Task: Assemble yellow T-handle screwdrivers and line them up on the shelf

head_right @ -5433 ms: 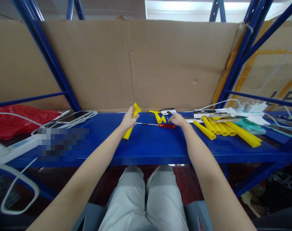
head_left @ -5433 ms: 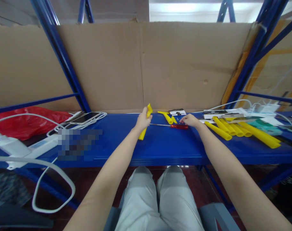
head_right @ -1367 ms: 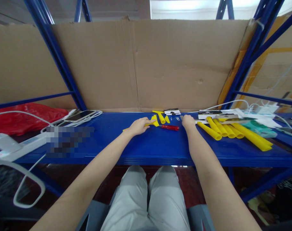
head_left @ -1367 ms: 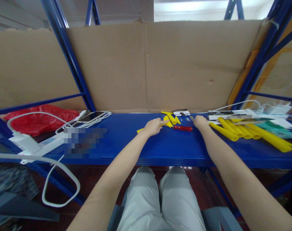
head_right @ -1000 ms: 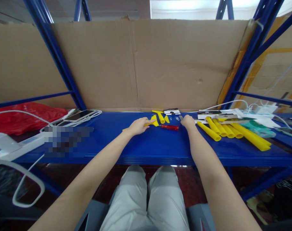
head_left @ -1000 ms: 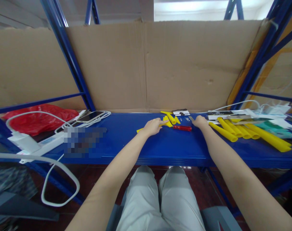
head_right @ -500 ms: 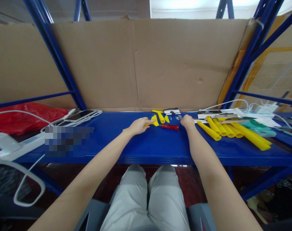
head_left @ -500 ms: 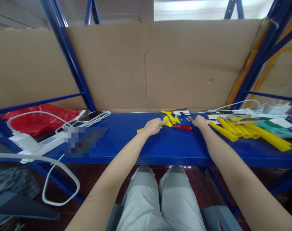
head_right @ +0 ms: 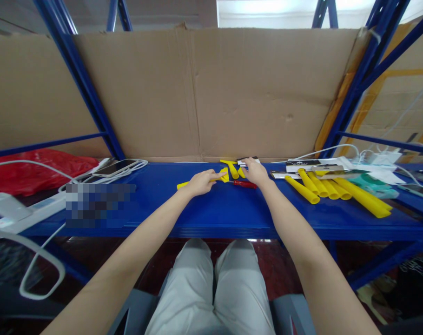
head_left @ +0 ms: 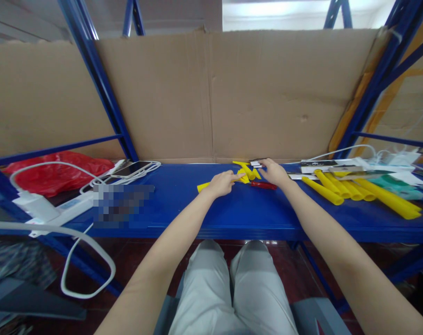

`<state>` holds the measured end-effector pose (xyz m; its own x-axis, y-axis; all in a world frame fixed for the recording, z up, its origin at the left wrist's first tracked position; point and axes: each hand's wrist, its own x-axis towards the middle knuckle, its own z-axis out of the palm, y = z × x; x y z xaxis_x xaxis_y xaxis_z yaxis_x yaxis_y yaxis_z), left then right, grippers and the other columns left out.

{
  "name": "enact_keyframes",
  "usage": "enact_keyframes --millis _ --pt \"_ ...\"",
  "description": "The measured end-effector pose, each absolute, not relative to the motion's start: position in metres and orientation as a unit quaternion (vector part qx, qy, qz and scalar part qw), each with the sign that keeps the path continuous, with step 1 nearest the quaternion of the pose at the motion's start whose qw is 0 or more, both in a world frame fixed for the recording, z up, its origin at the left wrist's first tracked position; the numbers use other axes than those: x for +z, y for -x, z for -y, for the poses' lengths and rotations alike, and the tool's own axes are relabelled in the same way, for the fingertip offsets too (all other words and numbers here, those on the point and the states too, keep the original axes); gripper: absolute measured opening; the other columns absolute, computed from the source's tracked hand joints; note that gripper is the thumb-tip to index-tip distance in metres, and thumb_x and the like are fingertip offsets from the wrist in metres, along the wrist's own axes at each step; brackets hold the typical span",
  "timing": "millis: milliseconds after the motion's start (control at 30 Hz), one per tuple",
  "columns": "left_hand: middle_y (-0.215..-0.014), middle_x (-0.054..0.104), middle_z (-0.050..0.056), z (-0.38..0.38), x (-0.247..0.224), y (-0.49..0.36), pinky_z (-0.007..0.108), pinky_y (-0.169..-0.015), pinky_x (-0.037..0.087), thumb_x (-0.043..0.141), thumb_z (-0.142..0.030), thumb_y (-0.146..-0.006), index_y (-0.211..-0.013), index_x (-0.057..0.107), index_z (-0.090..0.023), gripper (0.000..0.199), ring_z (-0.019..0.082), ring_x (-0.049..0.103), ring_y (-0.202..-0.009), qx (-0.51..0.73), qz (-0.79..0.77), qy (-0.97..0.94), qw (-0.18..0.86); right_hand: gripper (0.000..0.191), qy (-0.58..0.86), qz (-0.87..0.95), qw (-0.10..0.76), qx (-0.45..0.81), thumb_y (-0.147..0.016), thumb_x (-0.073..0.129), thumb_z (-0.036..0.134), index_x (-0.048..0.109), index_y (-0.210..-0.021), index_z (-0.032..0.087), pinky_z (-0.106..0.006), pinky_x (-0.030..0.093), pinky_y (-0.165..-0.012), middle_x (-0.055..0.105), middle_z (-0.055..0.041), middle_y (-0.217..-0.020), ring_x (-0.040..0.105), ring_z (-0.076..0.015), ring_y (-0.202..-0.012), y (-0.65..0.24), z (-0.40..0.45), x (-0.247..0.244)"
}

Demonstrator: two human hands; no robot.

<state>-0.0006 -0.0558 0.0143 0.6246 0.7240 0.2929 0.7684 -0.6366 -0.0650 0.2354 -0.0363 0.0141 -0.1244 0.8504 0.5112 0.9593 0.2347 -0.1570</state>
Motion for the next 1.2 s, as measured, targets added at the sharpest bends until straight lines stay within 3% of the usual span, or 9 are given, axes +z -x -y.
enact_keyframes --millis 200,400,633,867,1033,1200 --pt "-0.106 0.058 0.005 0.057 0.014 0.0 0.028 -0.085 0.044 0.043 -0.018 -0.091 -0.137 0.047 -0.036 0.049 0.02 0.058 -0.103 -0.112 0.391 0.909 0.093 0.047 0.452 0.858 0.193 -0.15 -0.084 0.042 0.008 0.058 -0.127 0.018 -0.039 0.039 -0.1 0.055 -0.0123 -0.135 0.051 -0.0232 -0.123 -0.204 0.04 0.009" --pt "-0.109 0.058 0.004 0.055 0.01 -0.002 0.027 -0.088 0.043 0.043 -0.019 -0.091 -0.145 0.034 -0.034 0.057 0.019 0.059 -0.103 -0.112 0.39 0.91 0.084 0.036 0.498 0.84 0.155 -0.147 -0.086 0.041 0.007 0.069 -0.106 0.016 -0.04 0.038 -0.095 0.069 -0.0128 -0.113 0.06 -0.0242 -0.109 -0.203 0.043 0.015" --pt "-0.119 0.059 0.009 0.051 0.008 0.0 0.029 -0.09 0.044 0.043 -0.019 -0.091 -0.147 0.032 -0.026 0.057 0.021 0.058 -0.109 -0.124 0.425 0.894 0.071 0.023 0.613 0.745 0.257 -0.057 -0.086 0.052 0.02 0.071 -0.099 0.018 -0.028 0.043 -0.086 0.07 -0.0098 -0.108 0.063 -0.0203 -0.101 -0.231 0.029 0.012" --pt "-0.122 0.058 0.009 0.052 0.009 -0.001 0.029 -0.09 0.044 0.043 -0.02 -0.092 -0.145 0.036 -0.027 0.054 0.022 0.058 -0.111 -0.117 0.42 0.897 0.071 0.033 0.7 0.584 0.401 0.091 -0.078 0.058 0.015 0.063 -0.11 0.01 -0.023 0.048 -0.065 0.072 -0.0075 -0.086 0.064 -0.0136 -0.066 -0.246 0.01 0.0" --pt "-0.122 0.058 0.009 0.052 0.009 0.0 0.029 -0.09 0.044 0.044 -0.021 -0.092 -0.145 0.036 -0.028 0.054 0.022 0.058 -0.111 -0.118 0.421 0.896 0.075 0.021 0.705 0.578 0.391 0.122 -0.073 0.059 0.013 0.069 -0.092 0.011 -0.021 0.046 -0.06 0.069 -0.0044 -0.078 0.059 -0.011 -0.059 -0.247 0.002 -0.004" --pt "-0.119 0.059 0.008 0.052 0.01 0.0 0.029 -0.089 0.045 0.043 -0.02 -0.092 -0.145 0.036 -0.028 0.054 0.021 0.059 -0.11 -0.119 0.419 0.897 0.073 0.025 0.706 0.594 0.363 0.129 -0.065 0.06 0.006 0.071 -0.087 0.009 -0.022 0.047 -0.059 0.067 -0.0038 -0.07 0.058 -0.0117 -0.059 -0.242 -0.002 -0.002"
